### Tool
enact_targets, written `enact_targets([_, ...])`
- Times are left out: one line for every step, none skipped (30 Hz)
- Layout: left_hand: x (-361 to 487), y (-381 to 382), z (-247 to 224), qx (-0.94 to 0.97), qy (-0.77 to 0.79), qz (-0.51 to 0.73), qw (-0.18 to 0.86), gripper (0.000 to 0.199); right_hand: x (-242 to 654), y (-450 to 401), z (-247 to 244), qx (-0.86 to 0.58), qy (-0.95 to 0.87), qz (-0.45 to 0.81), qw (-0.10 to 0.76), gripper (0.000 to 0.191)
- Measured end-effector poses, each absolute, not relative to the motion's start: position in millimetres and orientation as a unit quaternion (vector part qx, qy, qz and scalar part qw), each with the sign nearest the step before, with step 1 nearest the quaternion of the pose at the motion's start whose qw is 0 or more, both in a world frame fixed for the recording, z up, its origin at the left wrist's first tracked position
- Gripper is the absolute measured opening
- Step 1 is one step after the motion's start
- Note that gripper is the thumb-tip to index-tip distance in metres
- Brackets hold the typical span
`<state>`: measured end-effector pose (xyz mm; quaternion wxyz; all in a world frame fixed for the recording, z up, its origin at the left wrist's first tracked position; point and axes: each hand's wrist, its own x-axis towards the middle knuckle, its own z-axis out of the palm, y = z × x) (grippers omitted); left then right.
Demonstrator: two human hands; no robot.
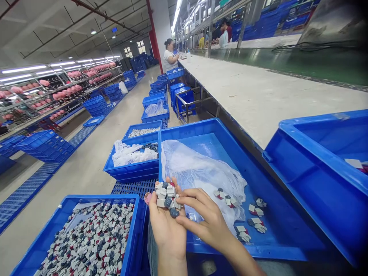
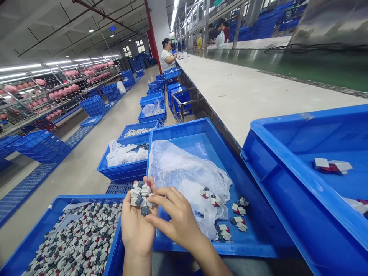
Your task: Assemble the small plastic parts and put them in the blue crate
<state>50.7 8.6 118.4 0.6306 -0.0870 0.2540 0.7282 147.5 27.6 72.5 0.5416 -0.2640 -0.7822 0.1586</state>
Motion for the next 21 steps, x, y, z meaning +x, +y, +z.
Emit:
enact_targets([52,8,118,-0.083,0.257,0.732,0.626,0.033,147,28,71,-0.263,-0.777,0.159,0.55,0.026])
enact_targets([55,8,117,-0.073,0.261,0.736,0.62,0.032,147,28,69,-0.264,-0.77,0.163,0.557,0.024])
enact_targets([57,8,116,-0.06,0.268,0.742,0.612,0.032,147,28,68,-0.267,-0.763,0.169,0.564,0.022])
enact_targets([60,7,115,-0.043,0.275,0.749,0.601,0.032,147,28,66,-0.273,-0.756,0.177,0.568,0.02])
enact_targets([62,7,114,-0.027,0.284,0.757,0.587,0.031,147,27,66,-0.278,-0.751,0.184,0.57,0.021])
enact_targets([64,7,112,-0.013,0.295,0.765,0.572,0.031,146,26,65,-0.283,-0.746,0.192,0.571,0.023])
enact_targets([66,6,111,-0.001,0.307,0.771,0.558,0.032,146,25,66,-0.286,-0.744,0.199,0.57,0.027])
enact_targets([67,6,110,0.009,0.319,0.775,0.546,0.033,146,24,66,-0.285,-0.745,0.204,0.567,0.031])
enact_targets([67,5,109,0.018,0.331,0.777,0.535,0.033,146,23,67,-0.282,-0.748,0.207,0.564,0.036])
enact_targets([67,5,108,0.029,0.341,0.779,0.525,0.034,146,23,67,-0.278,-0.753,0.208,0.559,0.039])
enact_targets([66,4,108,0.04,0.35,0.78,0.517,0.035,145,22,68,-0.273,-0.758,0.207,0.555,0.041])
enact_targets([65,3,107,0.049,0.357,0.782,0.509,0.035,145,22,69,-0.269,-0.761,0.204,0.553,0.042])
enact_targets([64,3,107,0.053,0.363,0.783,0.503,0.035,145,21,69,-0.265,-0.763,0.202,0.554,0.042])
enact_targets([64,2,107,0.054,0.366,0.783,0.5,0.034,144,20,69,-0.262,-0.763,0.199,0.556,0.042])
enact_targets([64,2,108,0.051,0.367,0.783,0.5,0.034,143,20,68,-0.26,-0.763,0.196,0.559,0.041])
enact_targets([64,2,109,0.046,0.365,0.782,0.504,0.032,142,19,68,-0.257,-0.761,0.194,0.563,0.04])
enact_targets([65,2,110,0.037,0.361,0.78,0.51,0.031,140,18,67,-0.254,-0.76,0.193,0.567,0.039])
enact_targets([66,3,111,0.029,0.354,0.778,0.519,0.03,139,17,67,-0.251,-0.757,0.193,0.572,0.038])
enact_targets([67,4,112,0.019,0.344,0.774,0.531,0.029,139,17,66,-0.249,-0.752,0.196,0.578,0.036])
enact_targets([66,5,112,0.006,0.329,0.768,0.549,0.028,140,17,66,-0.249,-0.746,0.199,0.585,0.035])
enact_targets([63,6,111,-0.005,0.304,0.76,0.574,0.027,143,20,65,-0.254,-0.738,0.201,0.591,0.035])
